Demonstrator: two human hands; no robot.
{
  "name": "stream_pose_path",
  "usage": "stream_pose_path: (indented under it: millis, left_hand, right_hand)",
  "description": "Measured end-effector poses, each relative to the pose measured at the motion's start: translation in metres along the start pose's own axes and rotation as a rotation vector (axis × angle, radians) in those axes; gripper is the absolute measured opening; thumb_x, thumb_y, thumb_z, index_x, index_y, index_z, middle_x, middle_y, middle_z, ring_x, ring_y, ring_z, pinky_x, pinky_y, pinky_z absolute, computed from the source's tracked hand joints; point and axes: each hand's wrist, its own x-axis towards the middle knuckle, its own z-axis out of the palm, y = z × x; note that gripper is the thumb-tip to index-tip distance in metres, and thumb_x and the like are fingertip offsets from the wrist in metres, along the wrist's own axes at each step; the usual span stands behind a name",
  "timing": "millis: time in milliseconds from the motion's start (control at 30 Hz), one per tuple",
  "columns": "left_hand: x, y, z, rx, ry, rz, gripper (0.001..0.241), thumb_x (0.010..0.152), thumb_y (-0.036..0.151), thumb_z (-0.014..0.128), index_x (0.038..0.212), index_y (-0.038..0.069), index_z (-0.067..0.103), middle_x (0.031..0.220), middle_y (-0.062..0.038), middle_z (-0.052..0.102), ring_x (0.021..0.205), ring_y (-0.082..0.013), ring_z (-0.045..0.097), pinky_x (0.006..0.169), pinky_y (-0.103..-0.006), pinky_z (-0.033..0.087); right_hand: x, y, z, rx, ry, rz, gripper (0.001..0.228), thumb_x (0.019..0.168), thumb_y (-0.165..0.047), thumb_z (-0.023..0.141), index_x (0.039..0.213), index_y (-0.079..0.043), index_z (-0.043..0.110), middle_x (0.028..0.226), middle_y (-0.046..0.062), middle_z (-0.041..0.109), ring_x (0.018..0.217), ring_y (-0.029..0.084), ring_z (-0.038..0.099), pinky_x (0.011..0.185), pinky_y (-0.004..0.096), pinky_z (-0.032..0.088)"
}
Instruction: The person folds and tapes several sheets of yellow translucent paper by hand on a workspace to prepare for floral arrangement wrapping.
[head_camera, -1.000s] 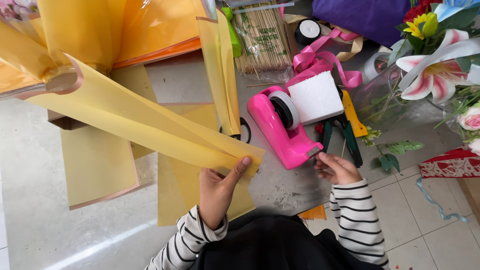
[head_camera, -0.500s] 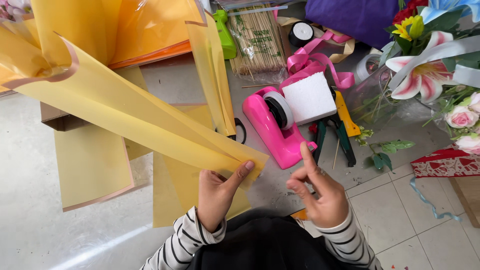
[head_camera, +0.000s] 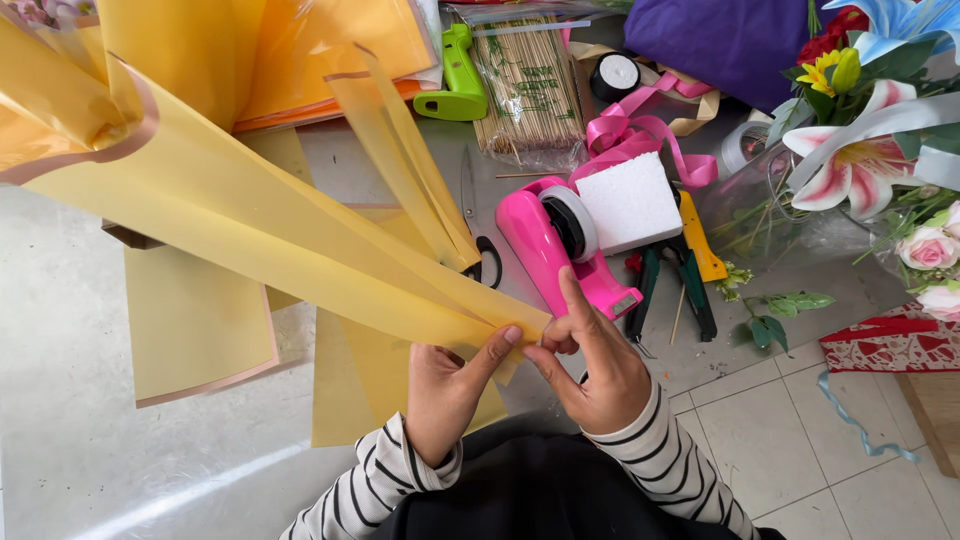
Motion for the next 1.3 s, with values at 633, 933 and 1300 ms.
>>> stream_pose_path:
  millis: [633, 933, 1300]
  left_hand:
    - [0.001, -0.008, -0.018, -0.053, -0.140, -0.306, 0.066, 0.089, 0.022, 0.090, 0.059, 0.019, 0.031, 0.058, 0.011, 0.024, 0.056, -0.0055, 0.019, 0.052, -0.0282, 0.012]
    - [-0.001, 0.022, -0.012, -0.147, -0.330, -0.320, 0.032, 0.085, 0.024, 0.080, 0.106, -0.001, 0.083, 0.106, -0.004, 0.084, 0.095, -0.0101, 0.075, 0.086, -0.0263, 0.062]
    - [-0.011, 0.030, -0.007, -0.191, -0.447, -0.324, 0.040, 0.090, 0.025, 0.075, 0.121, 0.000, 0.076, 0.120, -0.004, 0.079, 0.104, -0.0122, 0.071, 0.094, -0.0305, 0.060]
  right_hand:
    - [-0.019, 0.015, -0.011, 0.105, -0.071, 0.032, 0.078, 0.096, -0.008, 0.076, 0.160, 0.003, 0.032, 0.104, 0.009, 0.070, 0.096, 0.020, 0.066, 0.094, 0.033, 0.060]
    - [-0.025, 0.030, -0.005, 0.459, -0.001, -0.230, 0.098, 0.095, 0.001, 0.077, 0.167, -0.005, 0.011, 0.093, 0.010, 0.069, 0.094, 0.026, 0.064, 0.093, 0.043, 0.058]
    - [0.003, 0.012, -0.022, -0.153, 0.321, -0.575, 0.007, 0.098, -0.036, 0.073, 0.101, -0.041, 0.078, 0.114, -0.005, 0.049, 0.101, 0.017, 0.052, 0.099, 0.045, 0.051]
